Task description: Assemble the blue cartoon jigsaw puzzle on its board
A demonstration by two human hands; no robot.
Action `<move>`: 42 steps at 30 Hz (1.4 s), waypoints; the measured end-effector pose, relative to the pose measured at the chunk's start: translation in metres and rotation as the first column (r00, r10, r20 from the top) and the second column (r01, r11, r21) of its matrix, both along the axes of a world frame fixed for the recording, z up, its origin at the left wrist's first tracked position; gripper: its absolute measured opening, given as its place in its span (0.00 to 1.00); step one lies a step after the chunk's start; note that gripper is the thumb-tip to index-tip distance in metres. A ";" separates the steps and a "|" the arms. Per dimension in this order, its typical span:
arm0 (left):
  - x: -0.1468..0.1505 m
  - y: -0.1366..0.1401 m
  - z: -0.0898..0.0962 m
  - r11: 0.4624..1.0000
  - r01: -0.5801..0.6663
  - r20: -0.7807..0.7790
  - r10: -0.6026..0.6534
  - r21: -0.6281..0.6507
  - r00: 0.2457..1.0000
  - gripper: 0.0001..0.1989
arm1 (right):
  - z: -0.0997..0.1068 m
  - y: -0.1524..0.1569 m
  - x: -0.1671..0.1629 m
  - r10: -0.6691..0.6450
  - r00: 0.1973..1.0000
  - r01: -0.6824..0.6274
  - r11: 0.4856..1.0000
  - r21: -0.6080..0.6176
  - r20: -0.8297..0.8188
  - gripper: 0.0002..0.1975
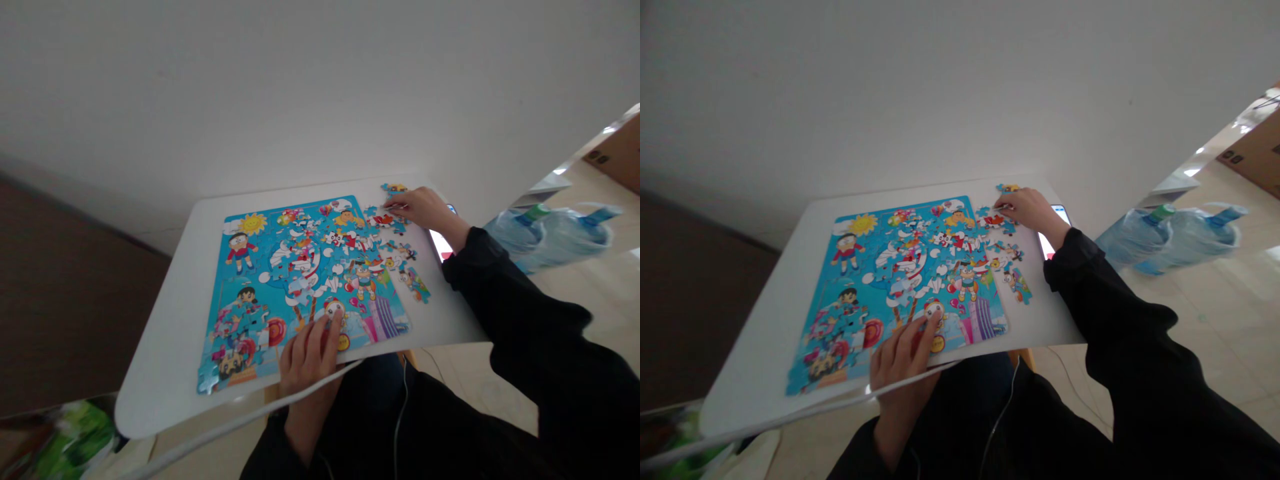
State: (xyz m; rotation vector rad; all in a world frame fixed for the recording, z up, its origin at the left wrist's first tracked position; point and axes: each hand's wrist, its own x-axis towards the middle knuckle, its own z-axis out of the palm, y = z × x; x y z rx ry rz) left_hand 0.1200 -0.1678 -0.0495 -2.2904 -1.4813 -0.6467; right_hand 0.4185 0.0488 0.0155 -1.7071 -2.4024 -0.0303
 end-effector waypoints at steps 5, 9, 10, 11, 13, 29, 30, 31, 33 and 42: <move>0.000 0.000 0.001 1.000 0.007 -0.002 -0.007 -0.001 1.000 0.20 | 0.000 -0.002 0.008 0.038 0.999 -0.038 0.998 -0.044 0.007 0.12; 0.000 0.000 0.000 1.000 -0.001 -0.003 0.001 -0.004 1.000 0.19 | -0.003 -0.002 0.015 0.108 0.993 -0.113 0.989 -0.099 -0.050 0.13; 0.000 0.000 0.000 1.000 -0.002 0.001 0.002 -0.007 1.000 0.19 | -0.004 -0.001 0.016 0.134 0.989 -0.140 0.985 -0.105 -0.062 0.13; 0.000 0.000 0.000 1.000 -0.003 0.004 0.003 -0.009 1.000 0.19 | -0.004 -0.001 0.017 0.157 0.985 -0.164 0.981 -0.102 -0.073 0.13; 0.000 0.000 0.000 1.000 0.001 0.003 -0.001 -0.009 1.000 0.20 | -0.003 0.000 0.018 0.168 0.981 -0.174 0.982 -0.067 -0.093 0.13; -0.002 -0.001 -0.003 0.999 -0.005 -0.012 0.005 -0.034 1.000 0.21 | -0.007 -0.003 0.021 -0.150 0.988 0.154 0.982 0.114 -0.038 0.15; -0.002 -0.001 -0.003 0.999 -0.004 -0.014 0.004 -0.035 1.000 0.21 | -0.005 -0.004 0.020 -0.098 0.994 0.101 0.993 0.056 -0.049 0.14; -0.002 -0.001 -0.003 0.999 -0.004 -0.013 0.003 -0.033 1.000 0.21 | -0.002 -0.005 0.018 -0.042 0.998 0.042 0.999 -0.014 -0.056 0.14; -0.002 -0.002 -0.003 1.000 -0.002 -0.010 0.002 -0.028 1.000 0.22 | 0.001 -0.007 0.015 0.052 0.997 -0.059 0.990 -0.131 -0.054 0.16; 0.000 0.000 0.001 1.000 -0.003 -0.024 0.003 -0.006 1.000 0.19 | -0.009 -0.008 0.010 0.084 0.996 -0.083 0.994 -0.072 0.000 0.17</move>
